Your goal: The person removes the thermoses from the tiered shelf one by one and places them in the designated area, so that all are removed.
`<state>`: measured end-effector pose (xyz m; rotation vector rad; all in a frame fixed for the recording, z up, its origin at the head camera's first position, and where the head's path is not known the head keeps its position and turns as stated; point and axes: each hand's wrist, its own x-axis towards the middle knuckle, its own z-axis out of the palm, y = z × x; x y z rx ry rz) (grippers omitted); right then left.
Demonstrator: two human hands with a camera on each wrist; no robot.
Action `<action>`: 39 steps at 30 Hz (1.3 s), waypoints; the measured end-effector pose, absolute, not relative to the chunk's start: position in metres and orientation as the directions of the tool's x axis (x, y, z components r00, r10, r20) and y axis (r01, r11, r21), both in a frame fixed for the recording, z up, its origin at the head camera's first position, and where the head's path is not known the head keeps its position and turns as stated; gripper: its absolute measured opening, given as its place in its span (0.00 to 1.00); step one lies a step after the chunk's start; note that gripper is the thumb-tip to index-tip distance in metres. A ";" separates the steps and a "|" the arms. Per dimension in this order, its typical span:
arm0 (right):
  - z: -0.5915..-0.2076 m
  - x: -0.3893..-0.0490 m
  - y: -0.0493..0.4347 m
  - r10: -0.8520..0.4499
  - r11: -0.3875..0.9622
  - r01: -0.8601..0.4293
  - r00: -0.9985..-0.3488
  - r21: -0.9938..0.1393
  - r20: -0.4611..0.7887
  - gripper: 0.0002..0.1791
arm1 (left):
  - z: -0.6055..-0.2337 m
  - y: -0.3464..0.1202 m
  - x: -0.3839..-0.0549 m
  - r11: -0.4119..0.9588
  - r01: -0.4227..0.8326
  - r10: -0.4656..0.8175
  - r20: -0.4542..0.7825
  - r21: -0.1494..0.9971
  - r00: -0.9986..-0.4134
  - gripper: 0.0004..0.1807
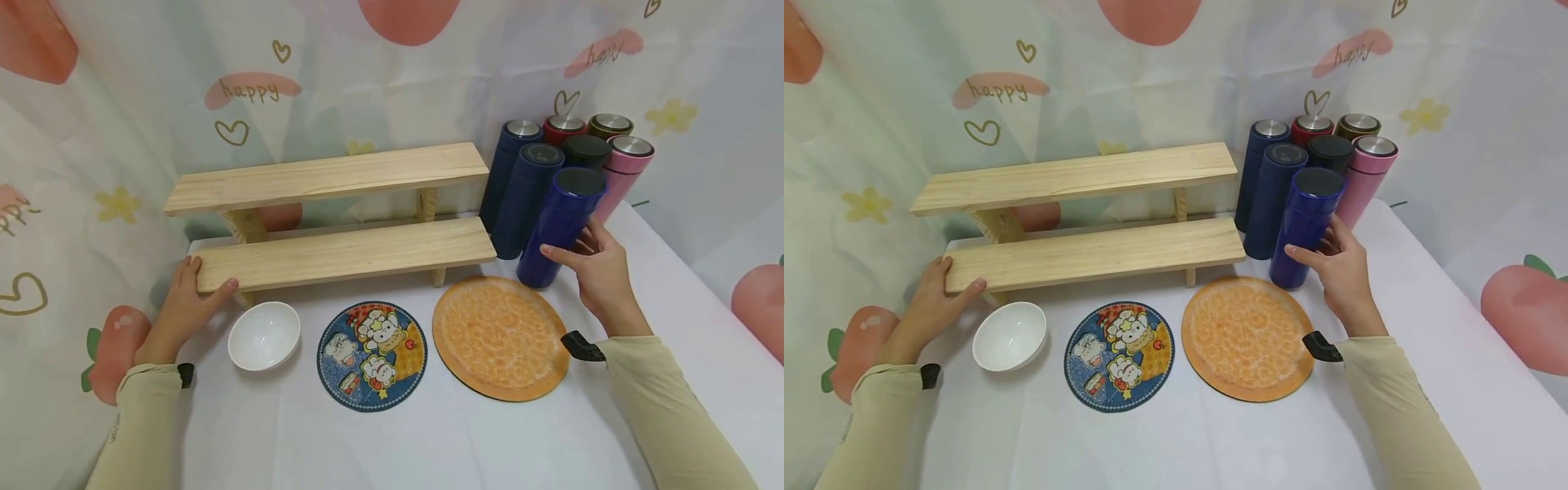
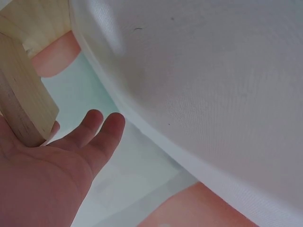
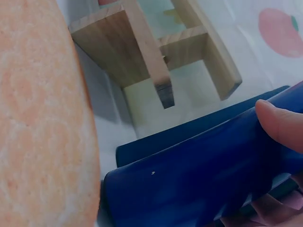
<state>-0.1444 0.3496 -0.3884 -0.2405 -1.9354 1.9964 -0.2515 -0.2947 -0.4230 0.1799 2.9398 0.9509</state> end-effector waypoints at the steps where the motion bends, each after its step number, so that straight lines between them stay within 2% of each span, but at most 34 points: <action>1: -0.390 -0.144 0.350 0.358 -0.005 -0.118 -0.928 -0.993 0.109 0.50 | -0.423 -0.295 -0.251 0.806 0.095 0.124 -0.010 0.584 -0.992 0.62; 7: -0.392 -0.143 0.350 0.341 0.025 -0.048 -0.938 -0.999 0.054 0.52 | -0.421 -0.297 -0.248 0.803 0.099 0.130 -0.010 0.587 -0.991 0.61; 19: -0.397 -0.146 0.329 0.319 0.001 -0.076 -0.945 -0.997 0.072 0.50 | -0.418 -0.310 -0.244 0.810 0.106 0.134 -0.006 0.577 -0.991 0.60; 27: -0.404 -0.153 0.323 0.318 0.196 -0.036 -0.943 -0.980 0.098 0.50 | -0.418 -0.315 -0.241 0.815 0.090 0.124 -0.020 0.573 -0.992 0.60; 33: -0.404 -0.155 0.326 0.272 0.284 -0.053 -0.953 -0.957 0.133 0.51 | -0.416 -0.308 -0.239 0.837 0.085 0.112 -0.018 0.541 -0.994 0.59; 39: -0.385 -0.142 0.336 0.304 0.314 -0.141 -0.922 -0.939 0.240 0.54 | -0.409 -0.299 -0.226 0.845 0.185 0.158 0.097 0.501 -0.983 0.54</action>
